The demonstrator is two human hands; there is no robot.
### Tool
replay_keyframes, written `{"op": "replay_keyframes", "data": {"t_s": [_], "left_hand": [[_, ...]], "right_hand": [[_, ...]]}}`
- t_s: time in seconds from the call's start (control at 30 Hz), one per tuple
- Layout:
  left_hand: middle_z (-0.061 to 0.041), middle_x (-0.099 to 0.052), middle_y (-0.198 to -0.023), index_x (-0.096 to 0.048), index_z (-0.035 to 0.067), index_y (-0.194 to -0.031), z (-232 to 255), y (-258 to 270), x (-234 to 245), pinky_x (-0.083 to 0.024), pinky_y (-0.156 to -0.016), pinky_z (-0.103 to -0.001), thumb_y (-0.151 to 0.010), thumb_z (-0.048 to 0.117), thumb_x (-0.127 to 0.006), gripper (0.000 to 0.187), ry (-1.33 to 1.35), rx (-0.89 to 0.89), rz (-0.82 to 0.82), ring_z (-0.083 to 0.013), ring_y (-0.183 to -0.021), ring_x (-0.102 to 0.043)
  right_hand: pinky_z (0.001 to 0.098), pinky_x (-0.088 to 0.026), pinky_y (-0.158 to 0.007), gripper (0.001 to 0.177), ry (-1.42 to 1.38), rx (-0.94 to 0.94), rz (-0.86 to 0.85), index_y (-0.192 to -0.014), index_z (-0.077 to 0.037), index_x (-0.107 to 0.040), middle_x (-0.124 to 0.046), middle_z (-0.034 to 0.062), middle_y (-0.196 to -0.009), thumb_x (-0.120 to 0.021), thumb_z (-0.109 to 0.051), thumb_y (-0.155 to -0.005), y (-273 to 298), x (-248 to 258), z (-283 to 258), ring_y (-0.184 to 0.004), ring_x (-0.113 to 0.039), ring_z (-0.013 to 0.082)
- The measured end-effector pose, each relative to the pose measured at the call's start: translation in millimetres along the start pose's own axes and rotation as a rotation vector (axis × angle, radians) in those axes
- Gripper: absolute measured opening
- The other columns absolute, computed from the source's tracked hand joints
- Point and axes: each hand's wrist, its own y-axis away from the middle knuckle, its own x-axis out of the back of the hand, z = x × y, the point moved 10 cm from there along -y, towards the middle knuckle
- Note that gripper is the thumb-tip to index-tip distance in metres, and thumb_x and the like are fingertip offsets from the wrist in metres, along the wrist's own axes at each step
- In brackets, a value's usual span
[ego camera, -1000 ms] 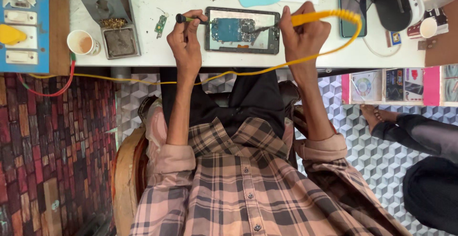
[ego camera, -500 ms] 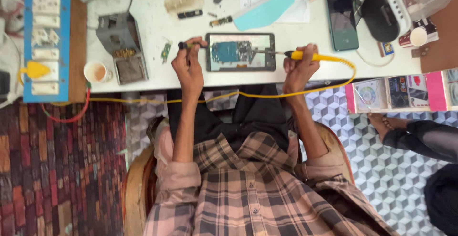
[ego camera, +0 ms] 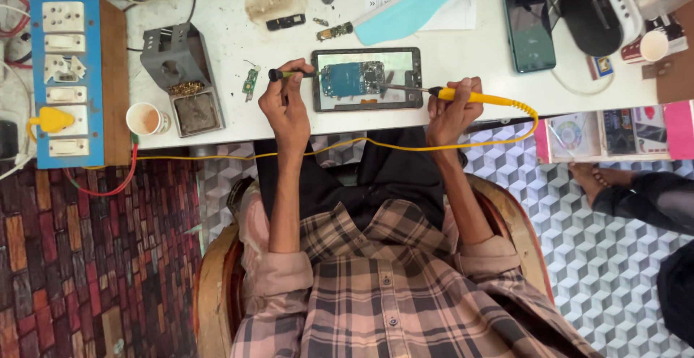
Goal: The person uses a soldering iron and solder wire to work on a small circuit board placed on a smartphone screen. They repeatedly apply heat and solder to specific points on the board.
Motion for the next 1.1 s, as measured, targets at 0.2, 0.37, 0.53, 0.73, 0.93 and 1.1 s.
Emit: {"op": "replay_keyframes", "data": {"t_s": [0.2, 0.37, 0.53, 0.73, 0.93, 1.1], "left_hand": [[-0.002, -0.077, -0.099, -0.072, 0.000, -0.119, -5.0, -2.4, -2.0, -0.028, -0.052, -0.023, -0.109, 0.019, -0.059, 0.025, -0.042, 0.043, -0.015, -0.0007, -0.058, -0.034], [-0.002, -0.077, -0.101, -0.072, 0.000, -0.122, 0.1, 1.4, -0.8, -0.031, -0.056, -0.023, -0.110, 0.020, -0.060, 0.026, -0.049, 0.012, -0.017, -0.0014, -0.064, -0.040], [-0.002, -0.076, -0.102, -0.071, 0.000, -0.124, 0.5, 3.4, -2.7, -0.035, -0.060, -0.023, -0.112, 0.018, -0.060, 0.024, -0.014, -0.020, -0.034, -0.0019, -0.072, -0.049], [-0.003, -0.076, -0.101, -0.072, -0.001, -0.122, -2.1, -0.2, -2.1, -0.035, -0.061, -0.023, -0.110, 0.016, -0.061, 0.023, -0.004, 0.003, -0.034, -0.0023, -0.072, -0.046], [-0.002, -0.077, -0.099, -0.073, -0.001, -0.122, -7.2, 1.8, -3.4, -0.035, -0.060, -0.023, -0.110, 0.017, -0.062, 0.024, 0.015, 0.030, -0.048, -0.0016, -0.072, -0.048], [-0.002, -0.075, -0.096, -0.074, 0.000, -0.121, -2.0, 1.1, -2.9, -0.030, -0.057, -0.024, -0.109, 0.019, -0.062, 0.025, 0.007, 0.028, -0.034, -0.0024, -0.066, -0.038]], "right_hand": [[0.0263, -0.033, -0.044, 0.029, 0.022, 0.069, -0.043, -0.091, -0.005, -0.045, -0.036, 0.0008, -0.063, -0.047, -0.023, -0.114, -0.6, -7.0, -9.0, -0.048, -0.032, 0.0091], [0.0275, -0.034, -0.046, 0.028, 0.070, 0.070, -0.019, -0.092, -0.004, -0.046, -0.039, 0.0013, -0.067, -0.049, -0.019, -0.115, 5.3, -5.3, -13.5, -0.051, -0.033, 0.0089], [0.0260, -0.035, -0.043, 0.026, 0.269, 0.138, -0.060, -0.090, -0.002, -0.047, -0.046, 0.0026, -0.067, -0.053, -0.019, -0.111, 11.3, -13.7, -31.5, -0.047, -0.038, 0.0078], [0.0351, -0.040, -0.066, 0.040, 0.792, 0.562, -0.291, -0.083, 0.000, -0.051, -0.055, 0.0061, -0.070, -0.064, -0.013, -0.118, 22.0, -81.7, -93.4, -0.062, -0.048, 0.0158], [0.0293, -0.034, -0.054, 0.038, 0.908, 0.353, -0.386, -0.077, -0.001, -0.052, -0.053, 0.0040, -0.061, -0.073, -0.015, -0.105, 7.3, -129.0, -108.6, -0.054, -0.046, 0.0090], [0.0277, -0.034, -0.057, 0.028, 0.790, 0.164, -0.715, -0.091, 0.000, -0.055, -0.051, 0.0018, -0.069, -0.069, -0.016, -0.110, 15.1, -162.1, -110.4, -0.063, -0.043, 0.0091]]}}
